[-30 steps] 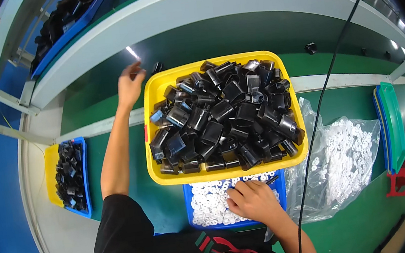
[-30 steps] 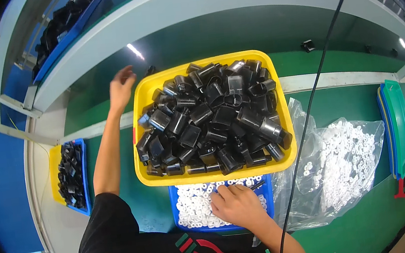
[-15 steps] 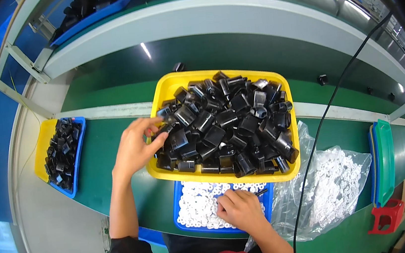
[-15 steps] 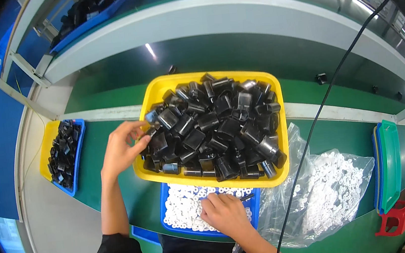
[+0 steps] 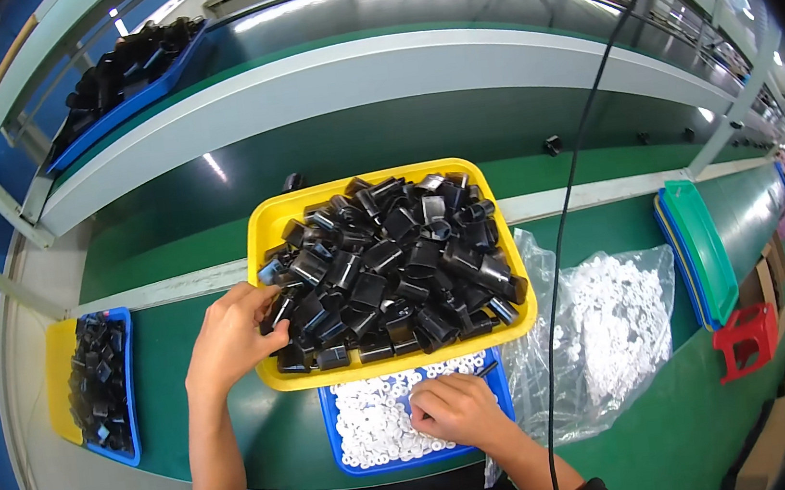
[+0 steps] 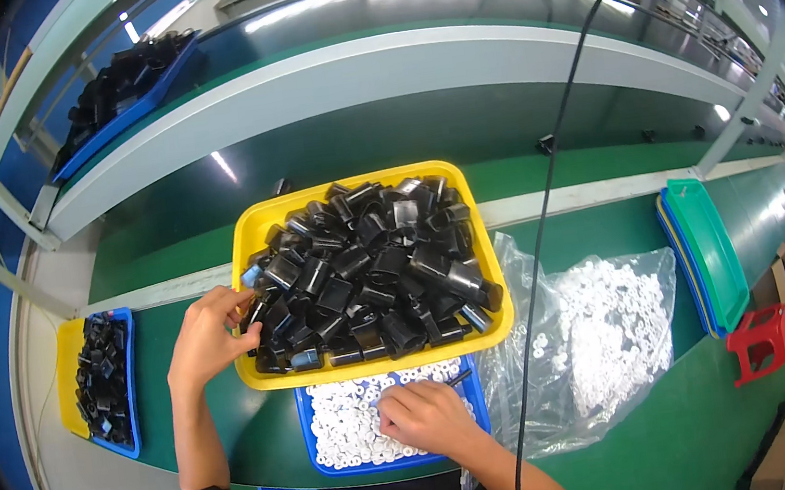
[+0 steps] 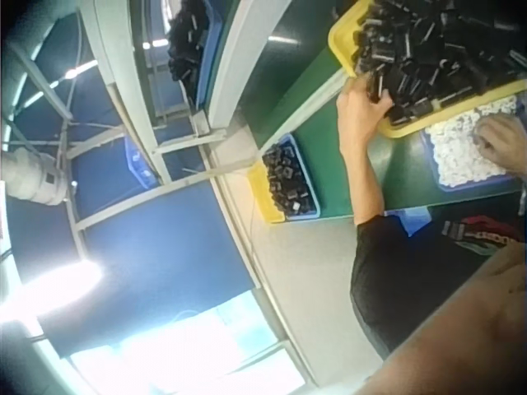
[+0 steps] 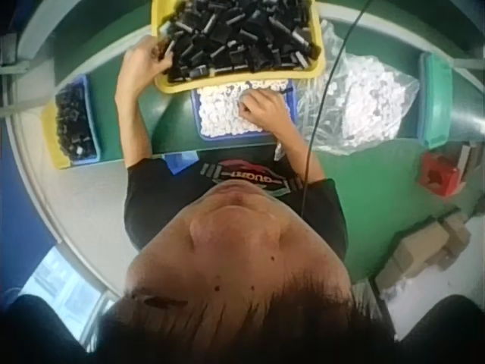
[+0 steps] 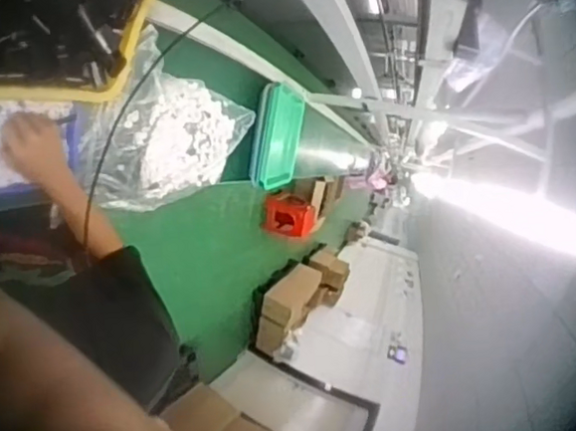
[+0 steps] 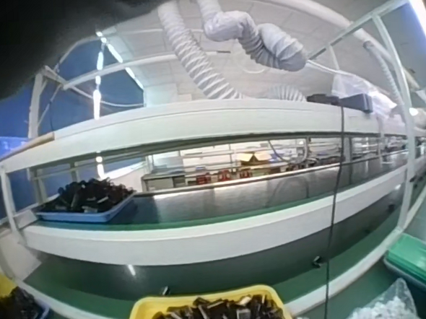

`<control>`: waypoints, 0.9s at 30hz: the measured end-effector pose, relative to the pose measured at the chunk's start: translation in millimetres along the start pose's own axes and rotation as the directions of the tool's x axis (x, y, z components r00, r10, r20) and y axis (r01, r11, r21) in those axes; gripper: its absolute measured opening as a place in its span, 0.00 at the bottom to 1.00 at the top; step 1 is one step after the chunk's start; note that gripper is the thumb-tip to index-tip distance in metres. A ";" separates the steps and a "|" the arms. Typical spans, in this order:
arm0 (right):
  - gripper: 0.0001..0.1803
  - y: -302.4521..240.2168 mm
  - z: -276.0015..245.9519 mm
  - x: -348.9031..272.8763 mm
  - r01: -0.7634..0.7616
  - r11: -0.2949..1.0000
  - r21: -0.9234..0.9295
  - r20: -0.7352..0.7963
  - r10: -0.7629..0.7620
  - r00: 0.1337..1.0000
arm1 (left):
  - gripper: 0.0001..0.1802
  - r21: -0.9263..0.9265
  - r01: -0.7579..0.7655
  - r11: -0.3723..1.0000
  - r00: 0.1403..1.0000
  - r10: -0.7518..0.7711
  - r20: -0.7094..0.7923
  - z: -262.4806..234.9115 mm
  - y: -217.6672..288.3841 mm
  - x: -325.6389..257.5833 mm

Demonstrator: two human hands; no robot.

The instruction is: The person repeatedly picks up black plastic components from a yellow bin and inserts white washers into them using a small black tool. The person then places the assembled units into a blue bin. The task is performed continuously throughout the clip.

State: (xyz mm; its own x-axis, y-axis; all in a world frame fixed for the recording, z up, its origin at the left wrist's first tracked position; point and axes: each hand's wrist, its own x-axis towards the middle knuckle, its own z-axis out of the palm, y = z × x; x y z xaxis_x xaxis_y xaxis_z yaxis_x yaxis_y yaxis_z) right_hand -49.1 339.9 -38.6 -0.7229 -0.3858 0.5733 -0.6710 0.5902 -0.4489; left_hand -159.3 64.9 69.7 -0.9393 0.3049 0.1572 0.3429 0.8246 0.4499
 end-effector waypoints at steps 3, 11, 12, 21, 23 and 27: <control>0.12 1.4 1.8 -2.7 0.013 1.000 -0.001 -0.041 -0.013 0.999 | 0.26 0.034 -0.040 0.999 0.999 0.040 0.005 -2.1 -5.2 -1.2; 0.16 -3.5 -1.9 -3.1 -0.021 0.998 -0.055 0.034 0.023 0.999 | 0.32 -0.346 0.048 0.937 0.999 -0.053 -0.007 -1.7 -33.9 -16.2; 0.16 -5.0 1.7 -1.4 -0.013 0.999 -0.034 0.032 0.014 0.999 | 0.32 -0.457 0.074 0.886 0.996 -0.088 -0.009 -2.5 -48.0 -23.4; 0.15 -6.2 4.2 3.5 -0.013 1.000 0.019 -0.006 0.014 1.000 | 0.41 -0.890 0.031 -0.455 0.992 -0.095 0.083 39.7 -16.0 -46.0; 0.15 -6.3 -0.1 7.1 -0.006 0.999 0.034 -0.012 0.007 1.000 | 0.38 -0.817 0.172 -0.550 0.982 0.029 0.187 46.4 6.2 -45.5; 0.15 -4.8 -9.2 7.2 0.003 0.998 0.066 -0.045 0.000 0.999 | 0.37 -0.907 0.198 -0.371 0.971 -0.056 0.234 59.7 45.9 -49.2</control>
State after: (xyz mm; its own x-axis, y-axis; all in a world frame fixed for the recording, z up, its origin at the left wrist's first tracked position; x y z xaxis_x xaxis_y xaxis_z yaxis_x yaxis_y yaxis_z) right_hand -49.5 340.8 -25.9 -0.7145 -0.3537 0.6036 -0.6828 0.5406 -0.4915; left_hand -97.0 116.1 30.1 -0.9291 0.3613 -0.0788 -0.3198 -0.6782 0.6617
